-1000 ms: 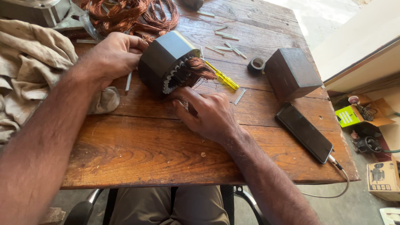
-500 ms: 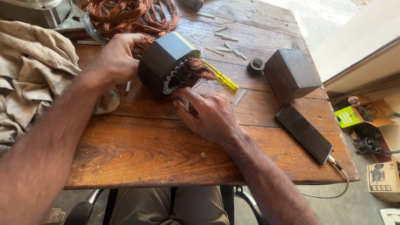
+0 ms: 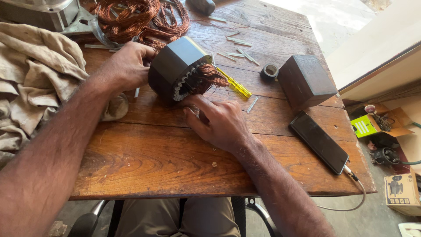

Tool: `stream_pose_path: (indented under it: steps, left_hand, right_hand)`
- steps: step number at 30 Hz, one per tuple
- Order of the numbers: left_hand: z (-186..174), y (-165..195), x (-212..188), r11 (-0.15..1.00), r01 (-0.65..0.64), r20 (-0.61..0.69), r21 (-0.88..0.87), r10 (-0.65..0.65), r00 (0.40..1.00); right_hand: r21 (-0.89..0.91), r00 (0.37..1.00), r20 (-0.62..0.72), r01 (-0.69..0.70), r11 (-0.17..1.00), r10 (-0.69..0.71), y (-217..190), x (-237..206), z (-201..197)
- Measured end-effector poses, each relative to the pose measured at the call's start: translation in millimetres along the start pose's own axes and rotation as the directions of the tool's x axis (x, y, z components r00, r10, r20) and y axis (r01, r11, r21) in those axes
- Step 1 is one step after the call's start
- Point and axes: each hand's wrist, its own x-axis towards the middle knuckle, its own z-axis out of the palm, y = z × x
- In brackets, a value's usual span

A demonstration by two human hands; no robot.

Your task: The person winds copper wire into the slots of a motor stator by hand. They repeatedly insert and adjust the wire within the stator slots, occasionally picking up small white plastic spacers from the table to place between windings.

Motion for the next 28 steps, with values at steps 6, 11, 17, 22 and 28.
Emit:
stream_pose_path:
  steps: [6,11,17,22,28]
  left_hand:
    - [-2,7,-3,0.996,0.055,-0.014,-0.069,-0.056,0.998]
    - [-1,5,-3,0.997,0.059,-0.008,-0.048,-0.059,0.998]
    - [-3,2,-2,0.999,0.029,-0.007,-0.016,-0.029,1.0]
    - [-1,-2,1,0.993,0.073,0.067,-0.094,-0.067,0.996]
    - [3,-15,11,0.967,0.051,0.135,-0.251,-0.018,0.991]
  right_hand:
    - [-0.014,1.0,0.023,-0.007,1.0,0.007,2,-1,1]
    - [-0.009,1.0,0.019,-0.006,1.0,0.006,2,-1,0]
    - [-0.026,0.999,0.028,-0.022,0.999,0.023,3,-1,2]
    - [-0.029,0.999,0.039,-0.019,0.999,0.021,4,-1,3]
    - [-0.009,1.0,0.005,0.017,1.0,-0.017,8,-2,7]
